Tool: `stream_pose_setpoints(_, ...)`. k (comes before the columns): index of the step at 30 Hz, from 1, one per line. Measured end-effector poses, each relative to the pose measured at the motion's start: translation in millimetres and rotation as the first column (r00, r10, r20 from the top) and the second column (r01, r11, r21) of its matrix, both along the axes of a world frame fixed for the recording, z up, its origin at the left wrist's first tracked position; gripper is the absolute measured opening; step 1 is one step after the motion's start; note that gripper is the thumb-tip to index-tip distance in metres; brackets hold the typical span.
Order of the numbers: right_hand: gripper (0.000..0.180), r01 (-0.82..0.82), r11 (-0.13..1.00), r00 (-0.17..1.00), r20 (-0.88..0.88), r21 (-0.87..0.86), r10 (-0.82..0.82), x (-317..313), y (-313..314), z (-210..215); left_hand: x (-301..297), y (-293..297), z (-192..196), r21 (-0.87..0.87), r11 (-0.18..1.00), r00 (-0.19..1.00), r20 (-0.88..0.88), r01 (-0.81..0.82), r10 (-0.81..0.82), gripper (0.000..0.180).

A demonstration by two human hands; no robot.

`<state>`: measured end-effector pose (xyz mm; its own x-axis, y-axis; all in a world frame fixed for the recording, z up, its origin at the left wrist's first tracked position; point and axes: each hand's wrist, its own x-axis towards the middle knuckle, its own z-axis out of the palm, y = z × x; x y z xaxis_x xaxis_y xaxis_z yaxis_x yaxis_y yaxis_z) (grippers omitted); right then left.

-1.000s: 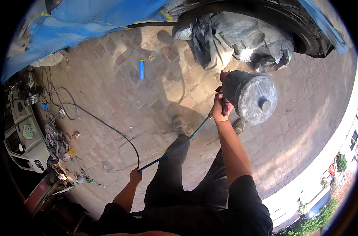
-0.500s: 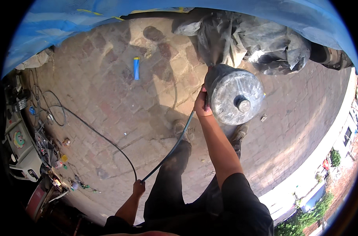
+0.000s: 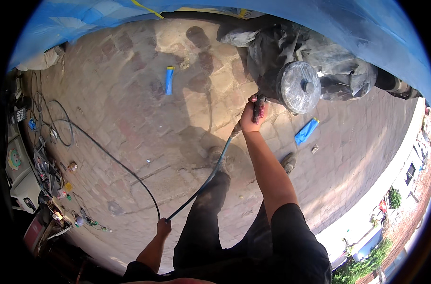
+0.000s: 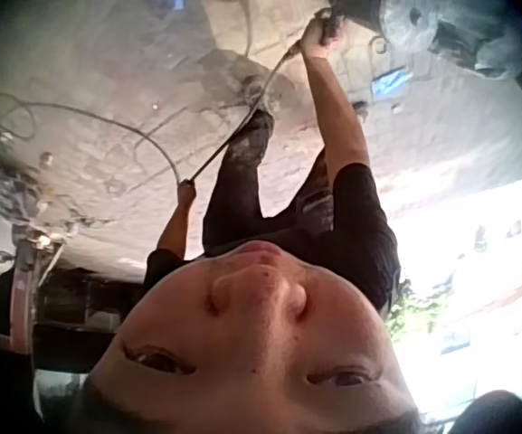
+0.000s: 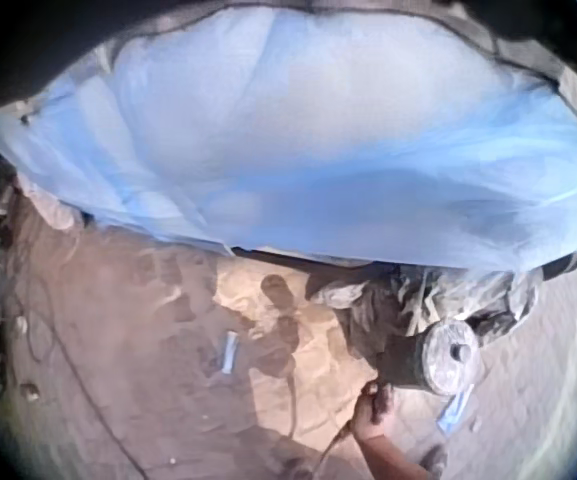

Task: The person uses a spray gun to apply paint to a car that is partially covered with protective plastic and newspaper. The person moves around the vehicle, spraying the side panels, wheel arches, and lower sections while holding the spray gun in one hand and the hose in the other.

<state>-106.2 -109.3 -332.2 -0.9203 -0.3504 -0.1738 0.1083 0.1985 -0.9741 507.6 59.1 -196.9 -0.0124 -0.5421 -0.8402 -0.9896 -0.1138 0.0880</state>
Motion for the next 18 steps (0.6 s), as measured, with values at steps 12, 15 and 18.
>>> stream_pose_setpoints(12, 0.012, -0.091, 0.976, 0.952, -0.27, 0.199, 0.144, 13.0, -20.3, 42.9, 39.0, 40.0, -23.0, -0.085, 0.996, 0.994, -0.105, -0.02, 0.01, 0.022)
stream_pose_setpoints(15, 0.024, -0.142, 0.982, 0.938, -0.3, 0.121, 0.172, 3.2, 42.2, 40.8, 52.0, 44.2, -16.4, -0.119, 0.993, 0.996, -0.081, 0.015, -0.025, 0.022)
stream_pose_setpoints(18, 0.036, -0.061, 0.984, 0.97, -0.222, 0.169, 0.098, 40.9, 101.0, 123.7, 72.1, 53.6, 8.7, -0.201, 0.979, 0.998, -0.066, 0.009, -0.023, 0.023)
